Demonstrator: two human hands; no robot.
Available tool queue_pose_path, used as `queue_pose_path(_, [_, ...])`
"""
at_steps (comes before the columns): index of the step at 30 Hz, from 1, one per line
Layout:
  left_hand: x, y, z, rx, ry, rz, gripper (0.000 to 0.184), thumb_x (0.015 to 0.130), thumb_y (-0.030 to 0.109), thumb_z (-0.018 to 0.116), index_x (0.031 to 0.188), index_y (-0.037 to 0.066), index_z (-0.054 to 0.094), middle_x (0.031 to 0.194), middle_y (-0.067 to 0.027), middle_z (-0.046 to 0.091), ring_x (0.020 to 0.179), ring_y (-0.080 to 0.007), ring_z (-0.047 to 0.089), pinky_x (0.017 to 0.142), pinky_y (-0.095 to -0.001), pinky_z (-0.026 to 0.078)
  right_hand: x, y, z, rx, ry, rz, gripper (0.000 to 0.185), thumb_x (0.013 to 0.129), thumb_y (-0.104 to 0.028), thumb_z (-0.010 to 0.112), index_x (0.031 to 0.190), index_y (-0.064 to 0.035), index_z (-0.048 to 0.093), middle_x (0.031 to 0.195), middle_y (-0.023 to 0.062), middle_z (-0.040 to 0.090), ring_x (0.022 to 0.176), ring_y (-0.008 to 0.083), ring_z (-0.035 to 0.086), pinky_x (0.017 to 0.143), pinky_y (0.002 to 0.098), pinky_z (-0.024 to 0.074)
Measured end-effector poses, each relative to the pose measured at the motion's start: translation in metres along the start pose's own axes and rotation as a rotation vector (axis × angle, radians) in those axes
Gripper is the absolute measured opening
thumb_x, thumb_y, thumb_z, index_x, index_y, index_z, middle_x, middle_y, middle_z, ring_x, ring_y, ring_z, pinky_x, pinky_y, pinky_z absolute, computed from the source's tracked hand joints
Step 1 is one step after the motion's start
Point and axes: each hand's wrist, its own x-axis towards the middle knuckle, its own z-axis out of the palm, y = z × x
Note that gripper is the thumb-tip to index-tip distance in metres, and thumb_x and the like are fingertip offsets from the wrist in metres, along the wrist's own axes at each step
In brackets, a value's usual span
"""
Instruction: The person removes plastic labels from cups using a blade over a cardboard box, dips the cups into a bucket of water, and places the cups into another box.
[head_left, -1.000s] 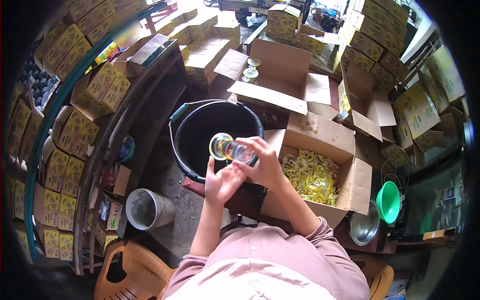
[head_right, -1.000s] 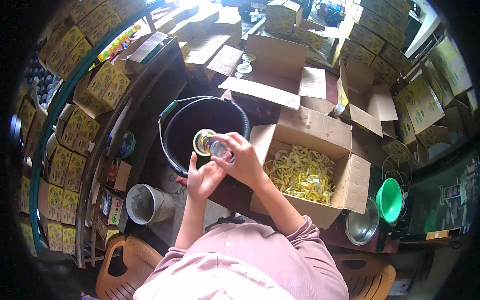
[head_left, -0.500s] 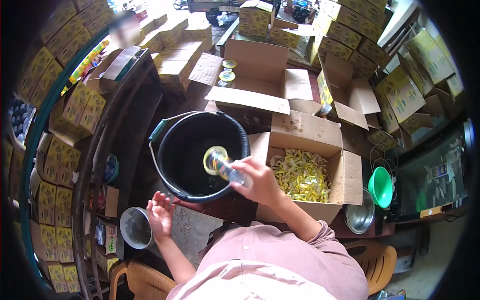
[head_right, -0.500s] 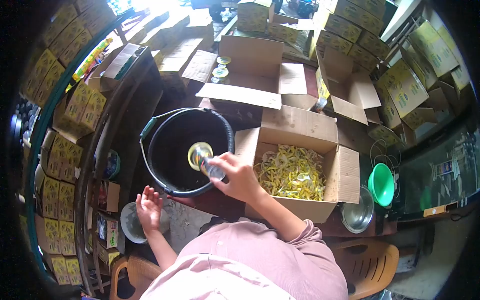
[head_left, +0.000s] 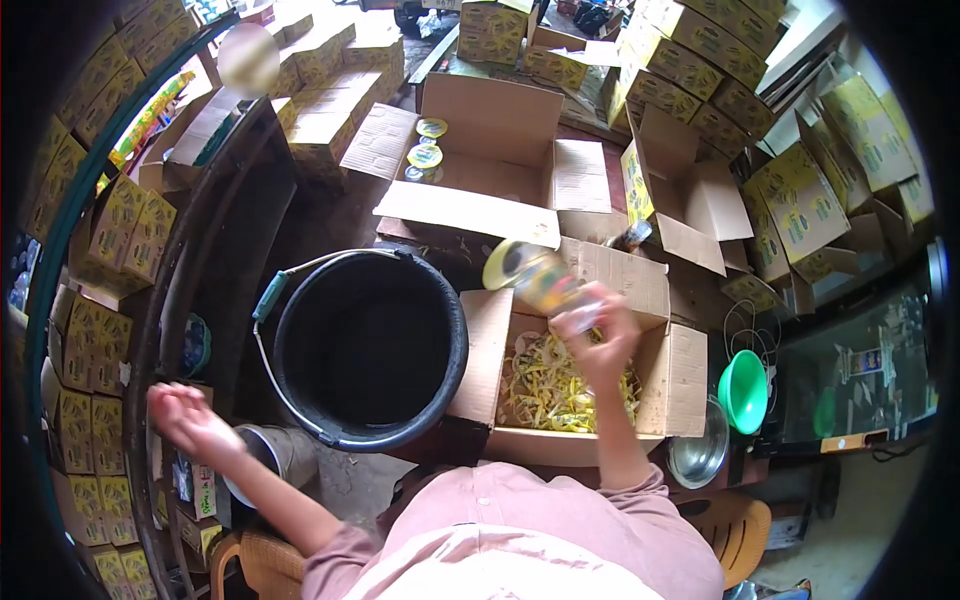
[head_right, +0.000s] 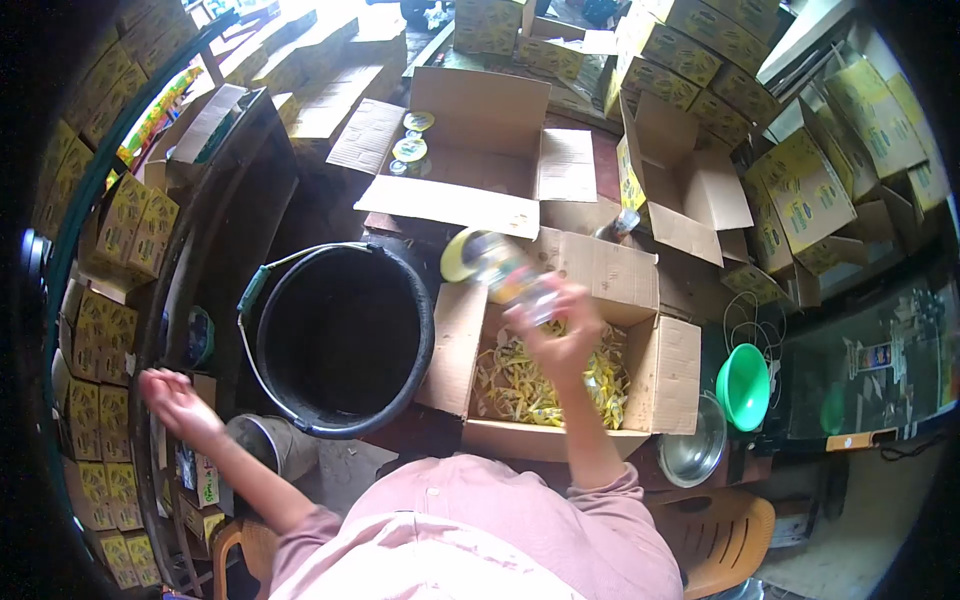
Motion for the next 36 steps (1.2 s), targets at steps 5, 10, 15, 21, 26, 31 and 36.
queue_pose_path(5, [0.101, 0.119, 0.069, 0.175, -0.620, 0.713, 0.046, 0.085, 0.039, 0.046, 0.109, -0.001, 0.047, 0.097, -0.0137, 0.050, 0.090, -0.0233, 0.048, 0.079, -0.0336, 0.037, 0.085, 0.148, -0.068, -0.286, 0.336, 0.159, 0.040, 0.066, -0.015, 0.075, 0.098, 0.0026, 0.059, 0.087, 0.0097, 0.061, 0.075, 0.0164, 0.059, 0.064, 0.0291, 0.0487])
queue_pose_path(10, [0.099, 0.162, 0.161, 0.090, -1.014, 1.290, 0.048, 0.085, 0.041, 0.046, 0.110, -0.001, 0.047, 0.098, -0.0140, 0.050, 0.092, -0.0237, 0.048, 0.080, -0.0339, 0.037, 0.125, 0.254, -0.080, -0.599, 0.155, 0.215, 0.039, 0.064, -0.025, 0.075, 0.094, -0.0035, 0.062, 0.087, 0.0135, 0.063, 0.079, 0.0257, 0.062, 0.069, 0.0346, 0.0491])
queue_pose_path(15, [0.069, 0.147, 0.225, 0.015, -1.265, 1.465, 0.050, 0.084, 0.042, 0.046, 0.110, -0.001, 0.047, 0.099, -0.0142, 0.050, 0.093, -0.0241, 0.047, 0.081, -0.0343, 0.037, 0.136, 0.277, -0.060, -0.609, 0.085, 0.329, 0.038, 0.064, -0.026, 0.075, 0.093, -0.0048, 0.062, 0.084, 0.0119, 0.065, 0.077, 0.0249, 0.063, 0.070, 0.0345, 0.0498])
queue_pose_path(21, [0.064, 0.130, 0.244, 0.021, -1.341, 1.486, 0.052, 0.084, 0.044, 0.046, 0.111, -0.001, 0.046, 0.100, -0.0146, 0.050, 0.094, -0.0245, 0.047, 0.082, -0.0347, 0.036, 0.123, 0.308, -0.044, -0.668, -0.140, 0.364, 0.042, 0.059, -0.029, 0.076, 0.091, -0.0042, 0.062, 0.083, 0.0140, 0.063, 0.078, 0.0271, 0.062, 0.071, 0.0367, 0.0493])
queue_pose_path(26, [0.063, 0.122, 0.249, 0.043, -1.346, 1.490, 0.053, 0.084, 0.045, 0.046, 0.111, -0.001, 0.046, 0.101, -0.0148, 0.050, 0.096, -0.0249, 0.047, 0.082, -0.0351, 0.036, 0.113, 0.327, -0.034, -0.661, -0.254, 0.383, 0.040, 0.058, -0.028, 0.076, 0.086, -0.0030, 0.061, 0.080, 0.0151, 0.064, 0.075, 0.0271, 0.062, 0.070, 0.0362, 0.0490])
queue_pose_path(31, [0.069, 0.117, 0.253, 0.052, -1.349, 1.492, 0.055, 0.083, 0.047, 0.045, 0.112, 0.000, 0.045, 0.102, -0.0151, 0.049, 0.097, -0.0253, 0.046, 0.083, -0.0354, 0.036, 0.119, 0.327, -0.037, -0.711, -0.304, 0.442, 0.045, 0.058, -0.031, 0.076, 0.089, -0.0027, 0.061, 0.083, 0.0149, 0.064, 0.078, 0.0265, 0.063, 0.072, 0.0357, 0.0485])
queue_pose_path(36, [0.070, 0.112, 0.254, 0.060, -1.346, 1.488, 0.057, 0.083, 0.048, 0.045, 0.112, 0.000, 0.045, 0.103, -0.0153, 0.049, 0.098, -0.0257, 0.046, 0.084, -0.0358, 0.036, 0.120, 0.318, -0.039, -0.729, -0.284, 0.468, 0.051, 0.058, -0.038, 0.077, 0.091, -0.0032, 0.061, 0.085, 0.0151, 0.064, 0.080, 0.0268, 0.063, 0.074, 0.0360, 0.0481])
